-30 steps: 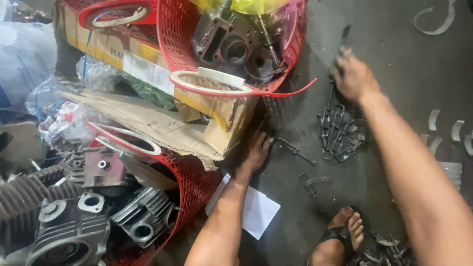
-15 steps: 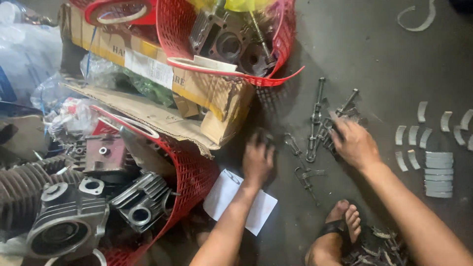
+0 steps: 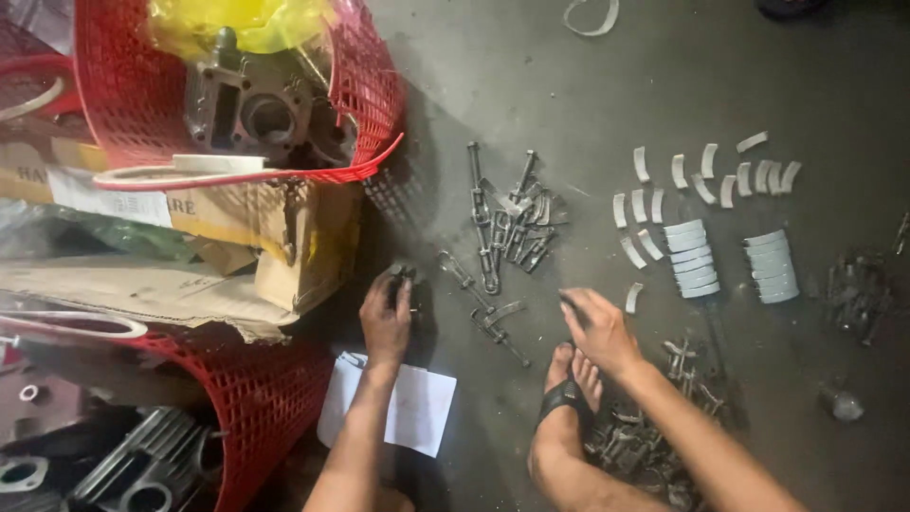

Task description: Sorting and inspecting motorcycle engine rocker arms and bolts on the workshop floor.

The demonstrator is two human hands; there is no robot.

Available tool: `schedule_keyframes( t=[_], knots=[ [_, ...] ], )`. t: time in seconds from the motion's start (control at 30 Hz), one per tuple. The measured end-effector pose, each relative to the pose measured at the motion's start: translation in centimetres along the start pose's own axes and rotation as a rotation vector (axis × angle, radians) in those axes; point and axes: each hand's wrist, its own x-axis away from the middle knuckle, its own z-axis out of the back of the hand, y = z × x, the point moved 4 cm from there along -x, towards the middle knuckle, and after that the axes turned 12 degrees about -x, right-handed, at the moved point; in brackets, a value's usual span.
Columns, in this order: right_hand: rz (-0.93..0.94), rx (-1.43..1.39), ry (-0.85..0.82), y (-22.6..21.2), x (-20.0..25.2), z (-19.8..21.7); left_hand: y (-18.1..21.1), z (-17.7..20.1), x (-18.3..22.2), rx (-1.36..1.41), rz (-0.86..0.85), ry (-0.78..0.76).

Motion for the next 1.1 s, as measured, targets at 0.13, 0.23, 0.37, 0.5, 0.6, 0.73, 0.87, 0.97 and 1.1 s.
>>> schedule_keyframes(
  t=[0.13, 0.23, 0.37, 0.5, 0.6, 0.73, 0.87, 0.97, 1.1],
  knots=[
    [-0.068, -0.024, 0.066, 1.4, 1.3, 1.5, 0.5, 0.4, -0.1, 0.018, 0.000, 0.008],
    [-0.070, 0.059, 0.172, 5.4, 2.9, 4.2, -0.5, -0.6, 0.9, 0.036, 0.059, 0.045],
    [-0.259, 0.227, 0.433, 11.0, 6.5, 10.9, 0.2, -0.1, 2.7, 0.158, 0.409, -0.022],
    [-0.283, 0.245, 0.553, 19.5, 8.6, 16.2, 0.1, -0.2, 3.9, 0.052, 0.244, 0.055],
    [-0.327, 0.283, 0.518, 23.3, 8.8, 17.4, 1.3, -0.3, 4.1, 0.229, 0.508, -0.007],
    [-0.233, 0.196, 0.318, 24.1, 7.6, 16.3, -1.1, -1.6, 5.0, 0.286, 0.618, 0.105],
    [-0.377, -0.100, 0.317, 26.4, 8.1, 16.3, -1.6, -3.2, 5.1, 0.287, 0.498, 0.181],
    [-0.343, -0.121, 0.353, 28.2, 8.3, 16.5, 3.0, -2.8, 4.0, 0.421, 0.592, 0.038],
    [-0.226, 0.241, 0.227, 26.4, 7.7, 17.5, 5.0, -6.5, 3.9, 0.464, 0.485, -0.212]
  ],
)
